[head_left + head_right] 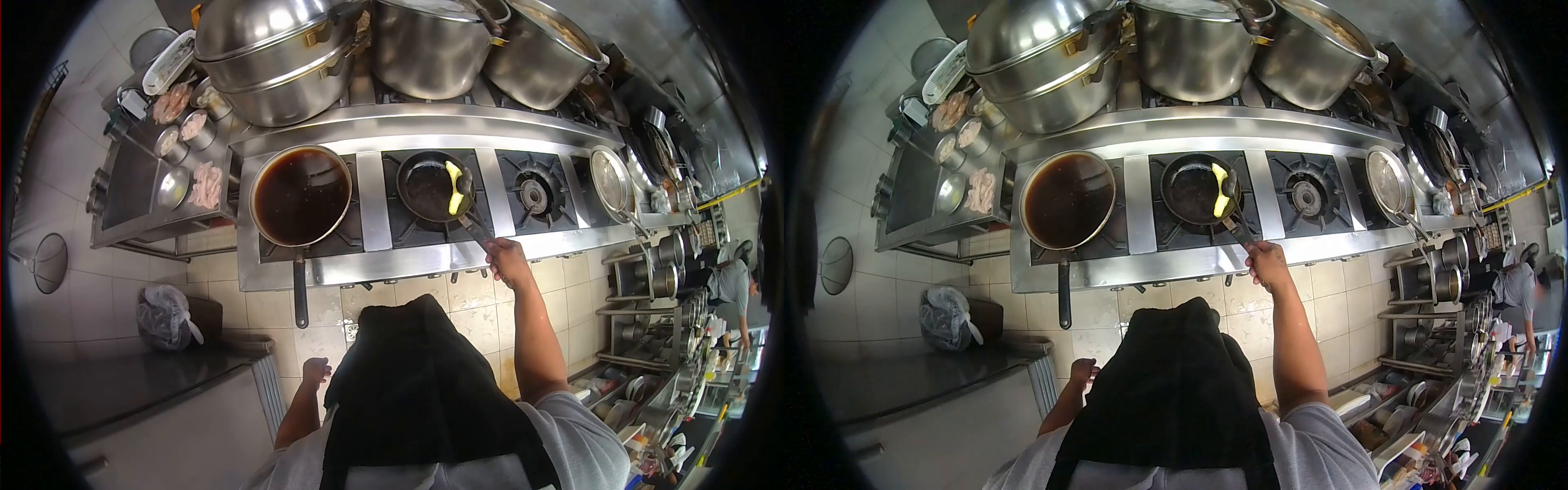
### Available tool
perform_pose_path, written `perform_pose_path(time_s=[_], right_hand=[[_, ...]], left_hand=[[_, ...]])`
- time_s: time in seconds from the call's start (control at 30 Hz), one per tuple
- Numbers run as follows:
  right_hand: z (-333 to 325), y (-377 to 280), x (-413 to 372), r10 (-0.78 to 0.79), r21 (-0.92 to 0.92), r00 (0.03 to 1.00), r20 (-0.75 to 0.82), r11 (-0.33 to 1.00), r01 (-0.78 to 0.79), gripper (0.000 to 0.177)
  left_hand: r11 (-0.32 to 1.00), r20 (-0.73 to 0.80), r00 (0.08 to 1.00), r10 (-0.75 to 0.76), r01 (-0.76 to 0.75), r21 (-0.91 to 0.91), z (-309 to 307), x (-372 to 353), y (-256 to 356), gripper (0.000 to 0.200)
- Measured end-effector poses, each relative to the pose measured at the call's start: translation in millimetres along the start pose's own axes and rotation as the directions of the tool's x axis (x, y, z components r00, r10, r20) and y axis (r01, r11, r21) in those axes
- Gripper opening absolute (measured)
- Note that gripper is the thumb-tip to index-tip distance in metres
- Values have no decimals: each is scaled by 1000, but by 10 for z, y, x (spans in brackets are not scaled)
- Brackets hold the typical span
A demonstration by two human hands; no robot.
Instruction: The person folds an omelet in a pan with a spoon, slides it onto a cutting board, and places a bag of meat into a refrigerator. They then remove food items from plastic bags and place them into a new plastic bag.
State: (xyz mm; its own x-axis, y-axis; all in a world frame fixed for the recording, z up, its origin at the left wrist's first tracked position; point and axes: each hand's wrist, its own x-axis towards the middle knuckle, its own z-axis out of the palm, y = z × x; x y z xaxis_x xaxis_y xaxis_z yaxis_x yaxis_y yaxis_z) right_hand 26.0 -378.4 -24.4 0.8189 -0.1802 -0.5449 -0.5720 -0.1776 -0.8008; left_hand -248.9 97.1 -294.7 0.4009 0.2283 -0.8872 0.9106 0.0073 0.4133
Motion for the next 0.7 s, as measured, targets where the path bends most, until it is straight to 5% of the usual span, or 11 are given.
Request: perform_pose_path(time_s=[0.1,0.17,0.23,0.37,0.43,0.5,0.7], right_hand=[[10,43,-51,-12,-19,999,-35,1000,11,21],[-25,94,-28,-45,-37,996,-77,998,42,22],[-102,212,80,-148,-210,988,-33,968,138,27],[-171,80,-25,-99,-367,994,-45,927,75,27],[-278,257,90,-280,-683,959,-40,708,178,25],[-250,104,-71,-325,-720,942,-77,672,173,24],[-370,-32,-269,-416,-863,907,-65,480,158,22]], left_hand=[[994,105,990,94,-100,52,16,-7,149,23],[874,154,901,405,-431,225,139,9,347,27],[861,118,908,402,-419,287,347,-377,924,33],[786,215,825,523,-564,254,766,-584,1547,31],[752,264,786,559,-615,237,969,-681,1763,29],[730,361,705,611,-678,87,1141,-862,1976,26],[681,463,674,576,-708,185,1490,-1036,2324,21]])
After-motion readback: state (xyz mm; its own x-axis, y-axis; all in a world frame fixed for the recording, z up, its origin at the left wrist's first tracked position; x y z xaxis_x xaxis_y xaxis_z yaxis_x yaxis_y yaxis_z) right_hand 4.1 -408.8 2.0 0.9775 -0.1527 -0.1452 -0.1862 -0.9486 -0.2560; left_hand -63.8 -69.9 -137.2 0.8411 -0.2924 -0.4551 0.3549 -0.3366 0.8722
